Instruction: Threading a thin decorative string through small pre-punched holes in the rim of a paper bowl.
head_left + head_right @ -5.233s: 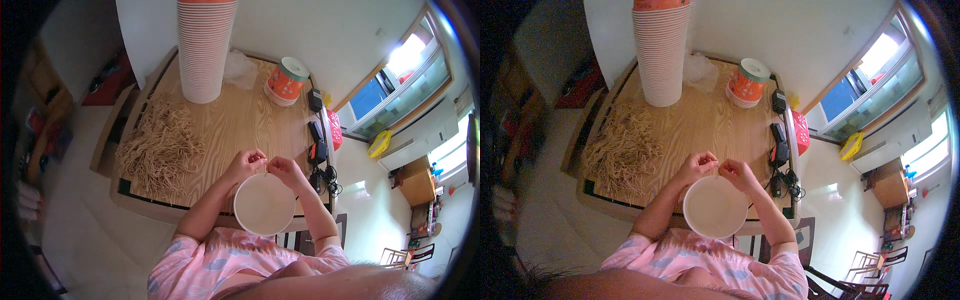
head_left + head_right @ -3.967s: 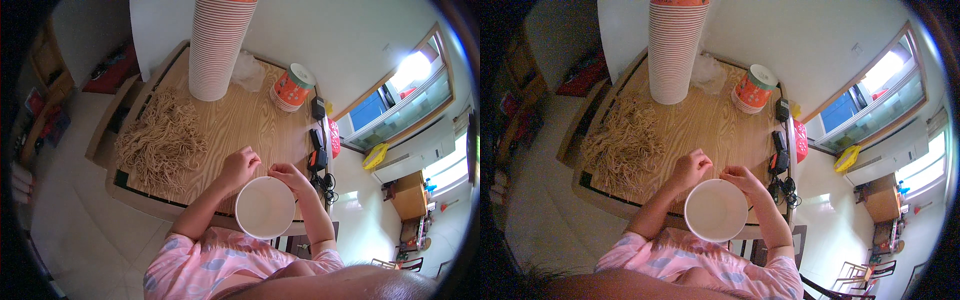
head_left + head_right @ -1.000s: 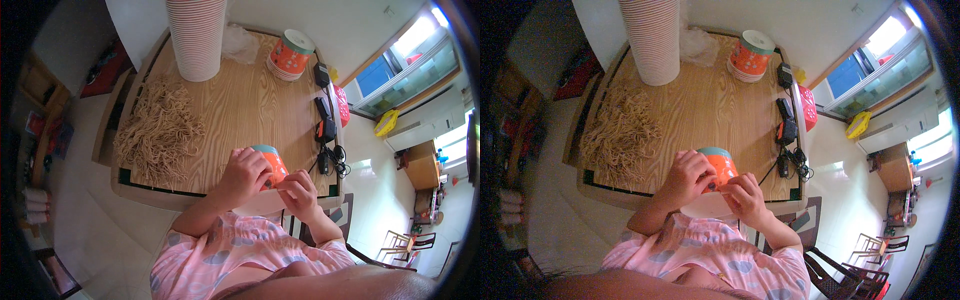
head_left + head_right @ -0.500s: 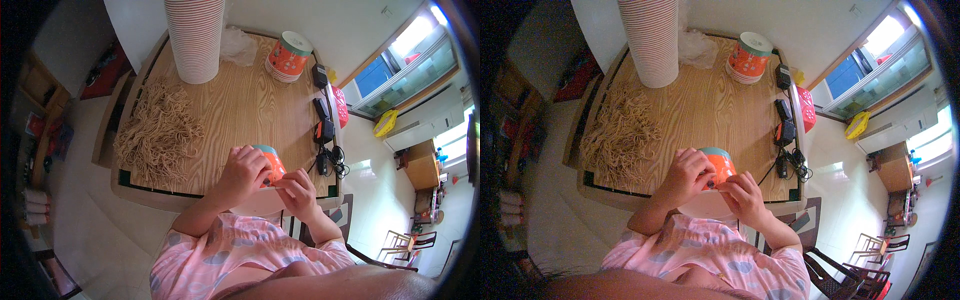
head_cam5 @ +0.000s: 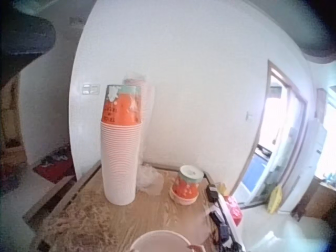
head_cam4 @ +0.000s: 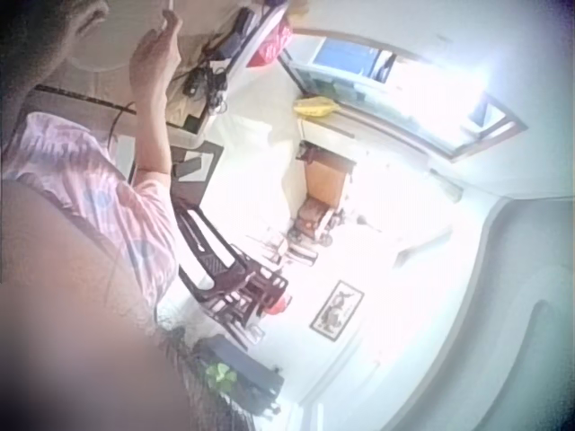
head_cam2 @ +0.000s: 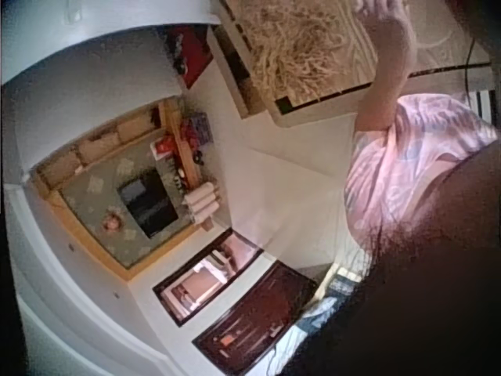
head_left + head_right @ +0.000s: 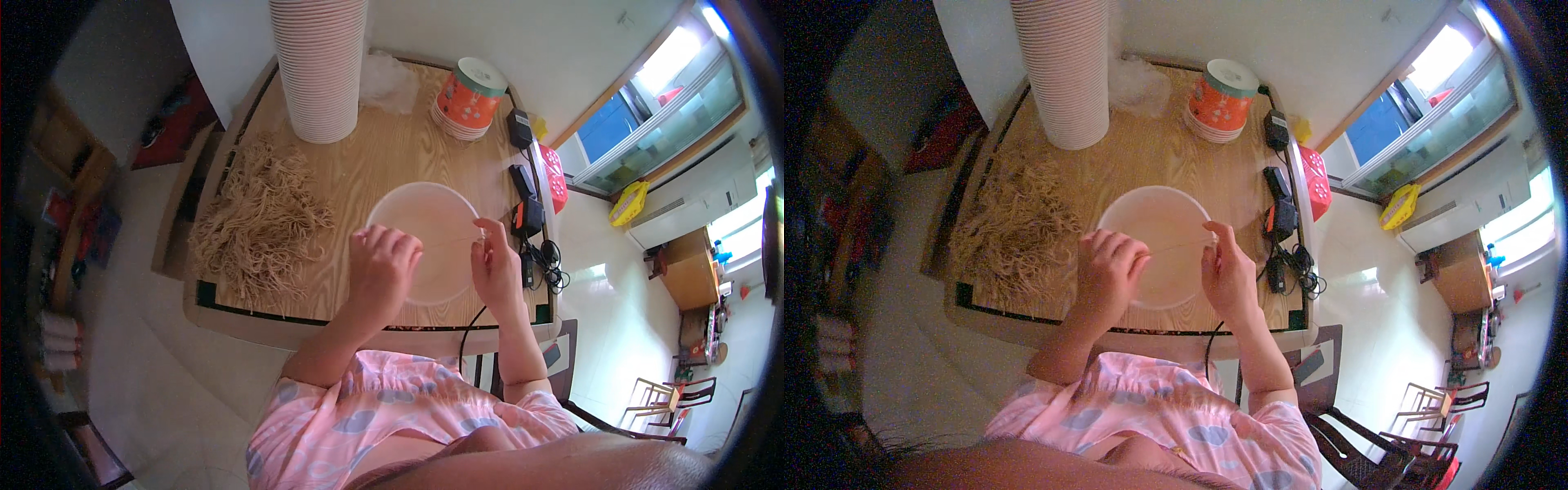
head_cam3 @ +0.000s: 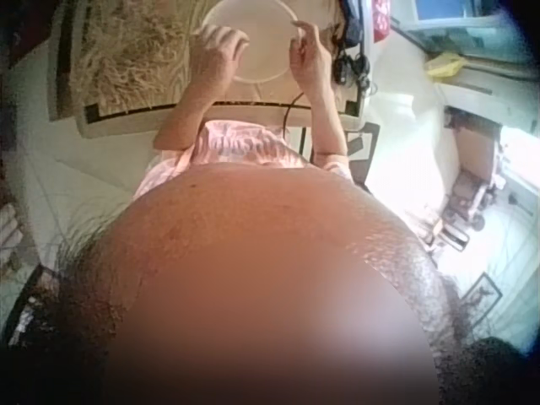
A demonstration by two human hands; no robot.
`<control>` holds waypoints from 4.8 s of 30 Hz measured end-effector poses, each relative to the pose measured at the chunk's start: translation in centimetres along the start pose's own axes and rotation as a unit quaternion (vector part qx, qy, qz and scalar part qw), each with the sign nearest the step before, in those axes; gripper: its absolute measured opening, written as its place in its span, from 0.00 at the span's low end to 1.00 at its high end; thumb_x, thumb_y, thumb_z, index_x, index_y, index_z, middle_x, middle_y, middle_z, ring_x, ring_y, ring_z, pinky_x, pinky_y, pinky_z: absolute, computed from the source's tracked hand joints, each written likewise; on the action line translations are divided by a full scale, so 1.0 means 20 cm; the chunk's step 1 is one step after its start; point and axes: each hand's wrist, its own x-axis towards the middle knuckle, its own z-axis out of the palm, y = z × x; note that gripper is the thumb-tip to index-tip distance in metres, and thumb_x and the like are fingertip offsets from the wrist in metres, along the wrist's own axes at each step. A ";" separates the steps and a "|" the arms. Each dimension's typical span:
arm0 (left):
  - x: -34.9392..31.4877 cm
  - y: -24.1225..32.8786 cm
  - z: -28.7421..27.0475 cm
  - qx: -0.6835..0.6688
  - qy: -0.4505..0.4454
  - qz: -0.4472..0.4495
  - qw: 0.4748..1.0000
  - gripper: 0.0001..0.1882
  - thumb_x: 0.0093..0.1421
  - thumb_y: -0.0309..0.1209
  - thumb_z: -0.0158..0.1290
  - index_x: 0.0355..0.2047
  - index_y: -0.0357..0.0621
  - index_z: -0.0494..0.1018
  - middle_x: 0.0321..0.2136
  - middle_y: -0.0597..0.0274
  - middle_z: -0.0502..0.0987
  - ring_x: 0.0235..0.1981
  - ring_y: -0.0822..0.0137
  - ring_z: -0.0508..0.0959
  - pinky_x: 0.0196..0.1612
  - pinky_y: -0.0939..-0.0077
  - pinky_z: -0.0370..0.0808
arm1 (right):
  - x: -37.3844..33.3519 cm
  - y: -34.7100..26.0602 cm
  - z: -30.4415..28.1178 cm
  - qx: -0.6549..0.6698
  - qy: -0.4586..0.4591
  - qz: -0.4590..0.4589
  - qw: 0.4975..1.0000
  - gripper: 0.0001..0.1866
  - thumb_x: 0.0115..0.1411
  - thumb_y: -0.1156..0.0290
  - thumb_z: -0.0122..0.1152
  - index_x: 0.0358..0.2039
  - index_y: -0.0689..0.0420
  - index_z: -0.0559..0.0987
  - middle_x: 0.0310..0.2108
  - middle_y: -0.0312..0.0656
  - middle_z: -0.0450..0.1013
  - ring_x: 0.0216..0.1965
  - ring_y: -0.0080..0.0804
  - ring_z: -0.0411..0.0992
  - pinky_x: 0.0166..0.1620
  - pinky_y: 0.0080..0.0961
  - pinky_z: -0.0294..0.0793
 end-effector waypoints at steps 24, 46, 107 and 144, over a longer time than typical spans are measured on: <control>0.02 -0.15 0.19 -0.112 -0.087 -0.089 0.986 0.07 0.51 0.20 0.50 0.32 0.41 0.73 0.28 0.55 0.74 0.33 0.55 0.75 0.36 0.63 0.72 | -0.06 0.44 0.00 0.102 -0.102 0.120 0.982 0.15 0.57 0.79 0.54 0.47 0.59 0.71 0.30 0.35 0.72 0.34 0.17 0.68 0.36 0.16 0.68; -0.06 0.09 0.07 -0.334 -0.070 -0.044 0.939 0.08 0.47 0.29 0.60 0.28 0.42 0.75 0.29 0.57 0.75 0.33 0.58 0.74 0.41 0.63 0.70 | -0.07 -0.11 0.00 0.142 -0.061 -0.154 0.976 0.16 0.55 0.86 0.46 0.42 0.62 0.76 0.41 0.48 0.73 0.44 0.37 0.72 0.44 0.24 0.71; -0.92 -0.76 -0.21 0.131 -0.273 0.141 0.942 0.36 0.52 0.48 0.52 0.58 0.47 0.56 0.62 0.56 0.51 0.64 0.56 0.50 0.63 0.48 0.43 | -0.70 0.94 -0.14 -0.265 -0.032 -0.106 0.958 0.24 0.48 0.78 0.48 0.49 0.55 0.68 0.51 0.48 0.63 0.52 0.49 0.60 0.57 0.44 0.55; -0.89 -0.80 -0.19 0.179 -0.406 0.179 0.878 0.38 0.48 0.55 0.50 0.56 0.49 0.61 0.57 0.60 0.59 0.61 0.61 0.55 0.62 0.50 0.47 | -0.65 1.00 -0.14 -0.310 -0.086 -0.071 0.944 0.25 0.46 0.69 0.52 0.49 0.53 0.69 0.53 0.47 0.63 0.53 0.47 0.60 0.57 0.49 0.52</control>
